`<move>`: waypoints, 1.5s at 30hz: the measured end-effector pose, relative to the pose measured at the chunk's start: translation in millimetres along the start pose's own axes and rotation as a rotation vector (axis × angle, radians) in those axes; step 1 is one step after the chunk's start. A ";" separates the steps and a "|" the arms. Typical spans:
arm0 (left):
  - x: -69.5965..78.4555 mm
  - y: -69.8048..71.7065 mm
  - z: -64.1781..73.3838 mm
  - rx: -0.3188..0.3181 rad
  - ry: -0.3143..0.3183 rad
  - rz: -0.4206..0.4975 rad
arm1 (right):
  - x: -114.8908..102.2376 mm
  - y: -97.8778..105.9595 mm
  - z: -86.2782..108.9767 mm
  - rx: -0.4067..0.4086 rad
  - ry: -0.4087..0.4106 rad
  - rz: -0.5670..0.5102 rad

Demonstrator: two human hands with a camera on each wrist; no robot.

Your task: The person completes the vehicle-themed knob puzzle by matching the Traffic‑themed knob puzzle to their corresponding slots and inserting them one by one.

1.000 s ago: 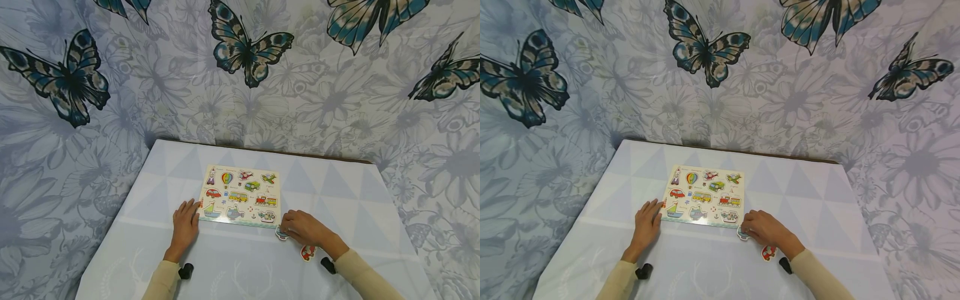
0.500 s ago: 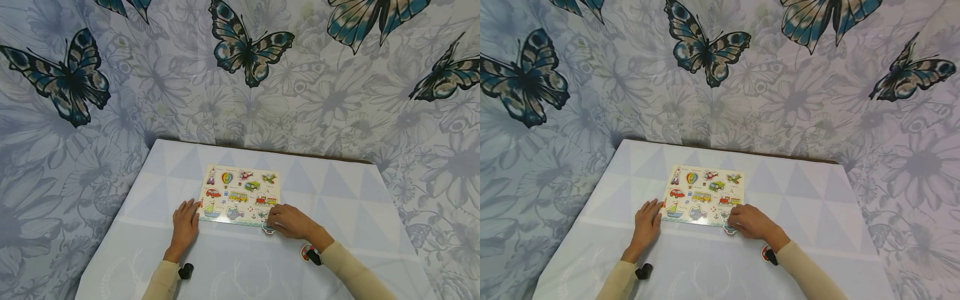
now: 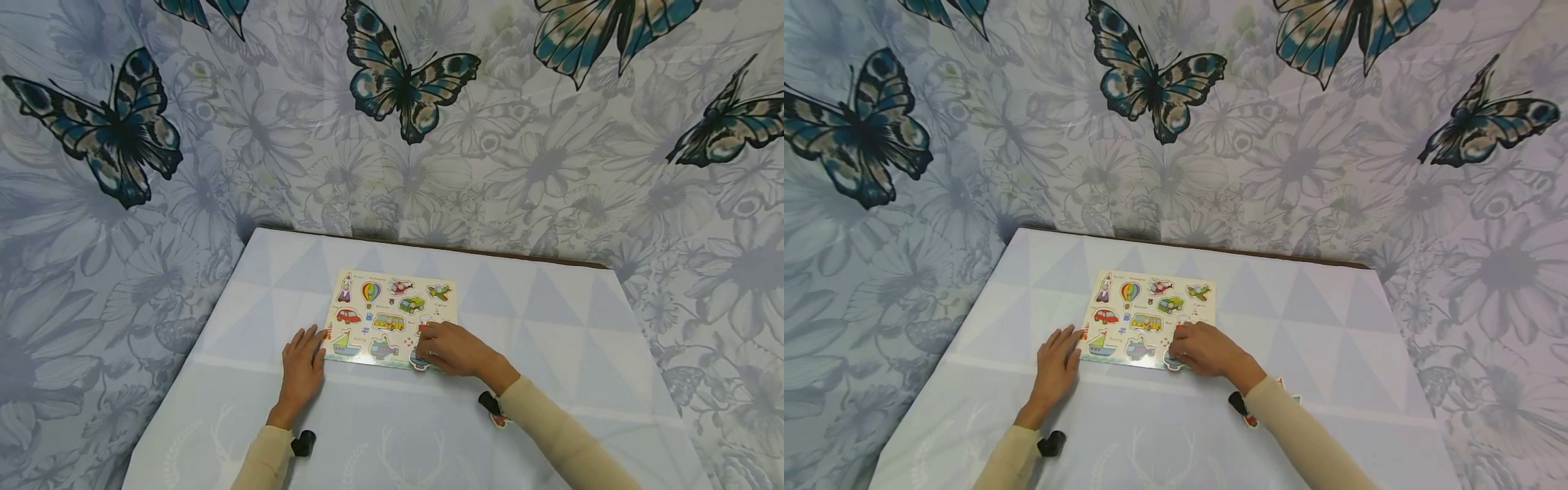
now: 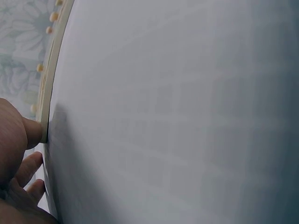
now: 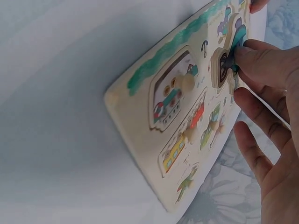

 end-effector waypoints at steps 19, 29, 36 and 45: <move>2.8 -0.1 -0.2 0.001 -0.002 0.008 | -2.9 -14.8 -55.5 -0.065 -0.049 0.024; 2.6 -1.8 0.1 0.012 -0.005 -0.006 | -6.6 -25.1 -77.2 -0.093 -0.017 0.032; 2.4 0.0 0.1 0.009 0.003 -0.004 | -6.6 -27.0 -85.7 -0.112 -0.035 0.036; 4.8 -0.1 0.0 0.005 0.003 -0.010 | -6.6 -31.5 -84.4 -0.090 -0.027 0.024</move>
Point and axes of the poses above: each hand's wrist, its own z-axis away from the middle knuckle, its own y-axis out of the back of the hand, x = y × z, the point moved 1 cm from there along -z, towards the middle knuckle, and after that the axes turned 7 degrees about -x, right-handed, at the moved point
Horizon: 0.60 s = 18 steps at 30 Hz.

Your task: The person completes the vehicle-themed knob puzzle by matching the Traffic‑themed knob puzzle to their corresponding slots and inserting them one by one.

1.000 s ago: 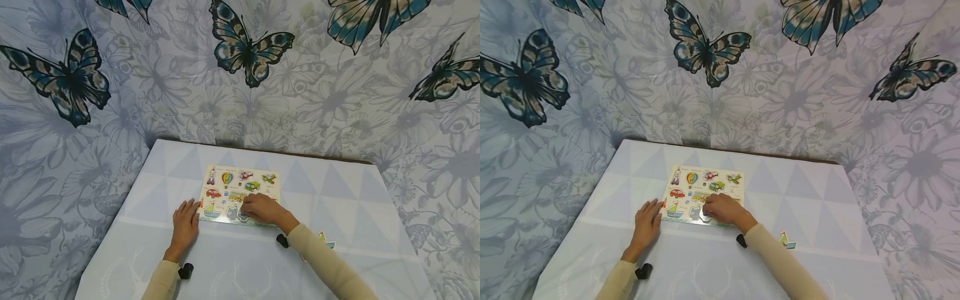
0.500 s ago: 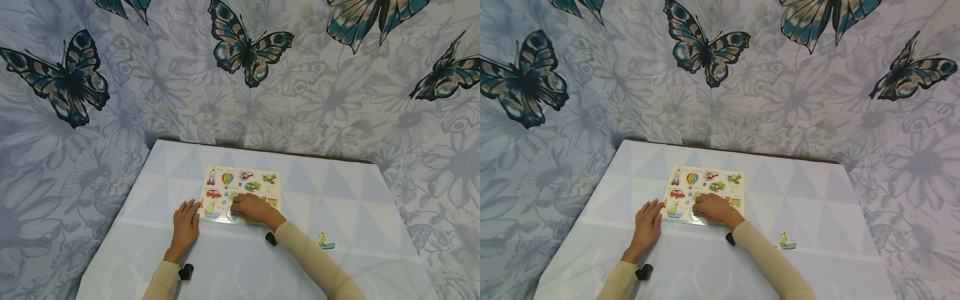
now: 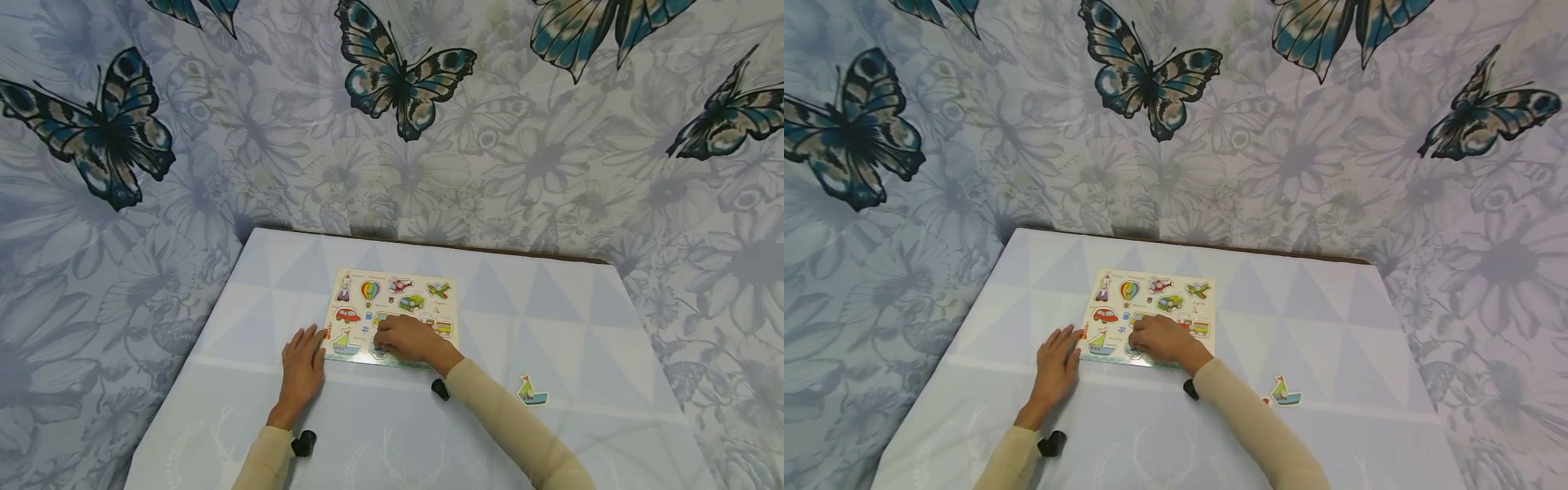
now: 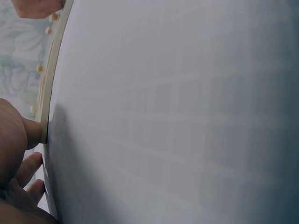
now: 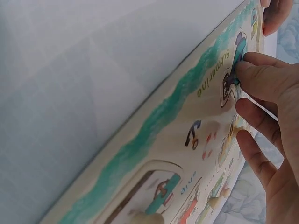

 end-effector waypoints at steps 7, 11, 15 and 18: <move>-2.7 -0.8 0.0 0.002 -0.003 -0.010 | -1.3 1.9 0.5 0.007 0.010 0.026; -3.3 -1.1 0.9 -0.002 0.001 -0.002 | -2.2 3.2 1.9 -0.013 -0.016 0.028; -1.9 -0.2 2.0 -0.011 0.003 0.000 | -1.4 6.1 6.1 -0.033 -0.052 0.010; -0.8 0.9 2.3 -0.006 -0.001 0.000 | 1.4 9.8 12.6 -0.031 -0.073 0.002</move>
Point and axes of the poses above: each hand's wrist, its own z-axis away from the middle knuckle, its own y-axis out of the back of the hand, x = y × z, the point moved 1 cm from there along -z, towards the middle knuckle, and after that the axes turned 7 degrees about -x, right-handed, at the moved point
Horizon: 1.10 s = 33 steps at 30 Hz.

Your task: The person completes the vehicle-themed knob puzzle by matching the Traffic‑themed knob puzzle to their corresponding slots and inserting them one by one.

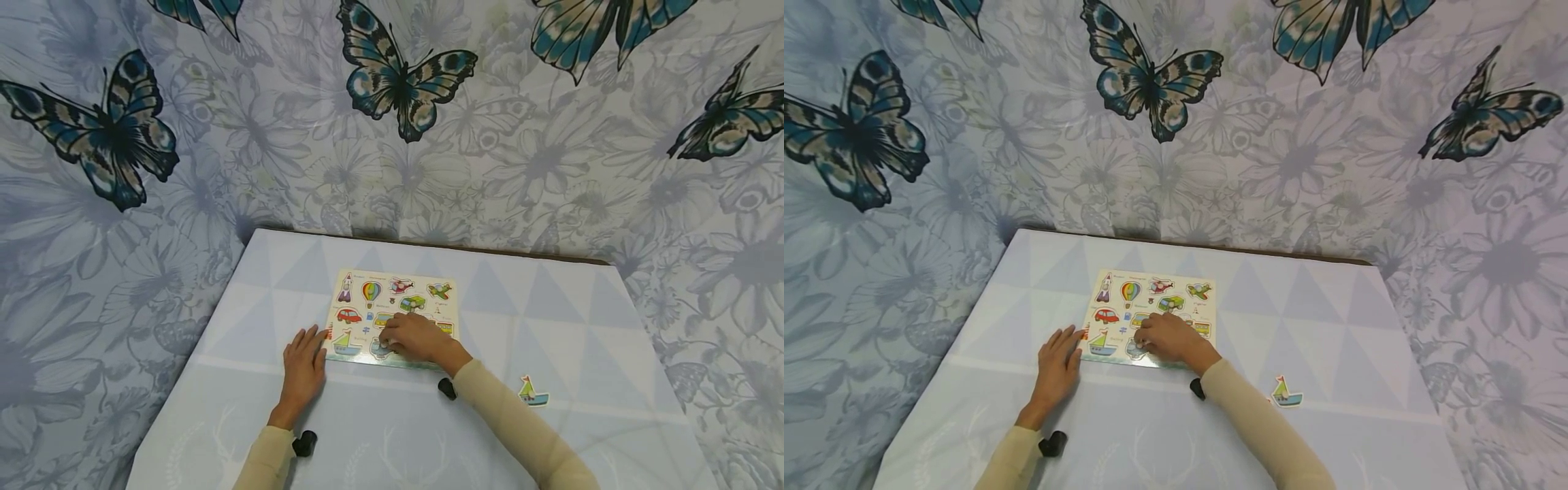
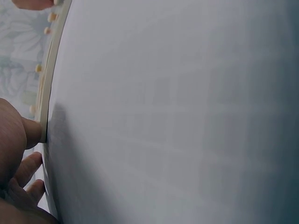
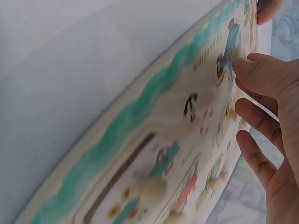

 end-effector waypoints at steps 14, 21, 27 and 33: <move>0.2 0.6 -2.4 -0.005 0.009 -0.008 | 38.3 0.8 63.4 0.083 -0.065 0.031; -1.0 0.4 -1.1 -0.015 0.014 -0.007 | 54.6 -1.8 100.1 0.090 -0.137 -0.002; -1.7 -0.2 -0.9 -0.011 0.009 -0.002 | 59.5 2.0 127.3 0.104 -0.192 -0.001; -0.1 0.6 -2.2 -0.016 0.017 0.002 | 64.2 4.0 157.0 0.138 -0.259 0.003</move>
Point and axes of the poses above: each hand's wrist, its own z-axis away from the middle knuckle, its own y-axis out of the back of the hand, x = y × z, the point moved 1 cm from there along -z, towards the middle knuckle, and after that the axes turned 7 degrees about -x, right-handed, at the moved point
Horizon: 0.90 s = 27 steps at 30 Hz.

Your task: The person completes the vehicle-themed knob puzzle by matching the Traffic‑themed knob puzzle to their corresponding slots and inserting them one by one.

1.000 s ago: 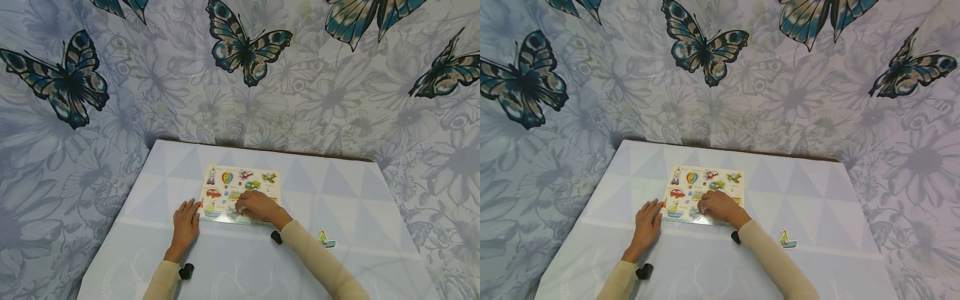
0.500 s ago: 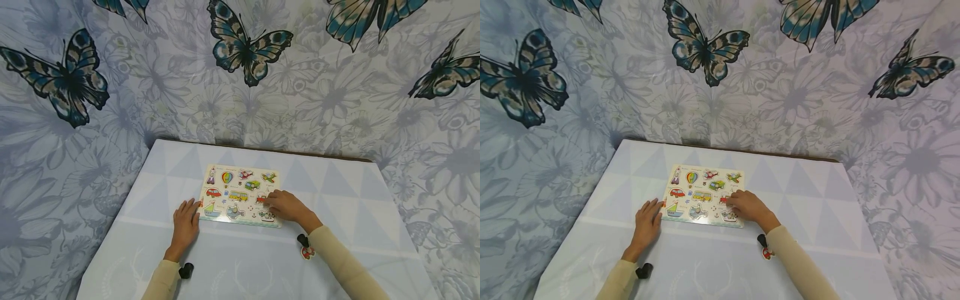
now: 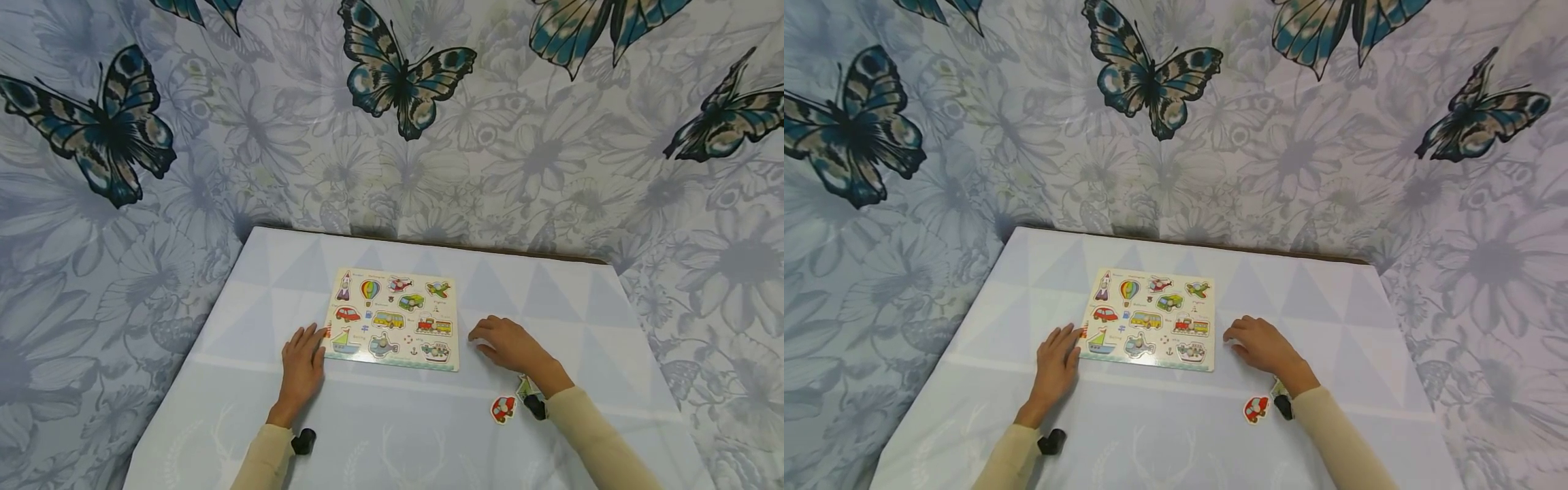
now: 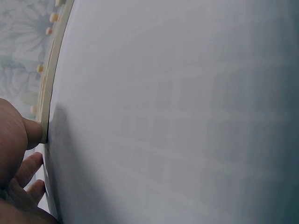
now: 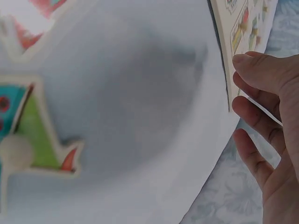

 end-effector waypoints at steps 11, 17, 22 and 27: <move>-3.4 1.5 1.6 0.017 -0.017 0.002 | 14.4 1.0 51.1 -0.074 -0.144 -0.069; -0.7 2.8 2.9 0.008 -0.006 0.011 | 20.2 -0.2 72.7 -0.095 -0.180 -0.093; 0.3 3.2 4.1 0.010 0.000 0.006 | 22.1 1.4 87.1 -0.105 -0.161 -0.136; 1.6 4.0 4.3 0.010 -0.005 0.009 | 19.4 -1.3 99.0 -0.103 -0.123 -0.177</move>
Point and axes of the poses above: each hand's wrist, its own z-axis away from the middle knuckle, its own y-axis out of the back of the hand, x = y × z, the point moved 1 cm from there along -z, towards the middle knuckle, and after that the axes turned 7 degrees about -x, right-handed, at the moved point
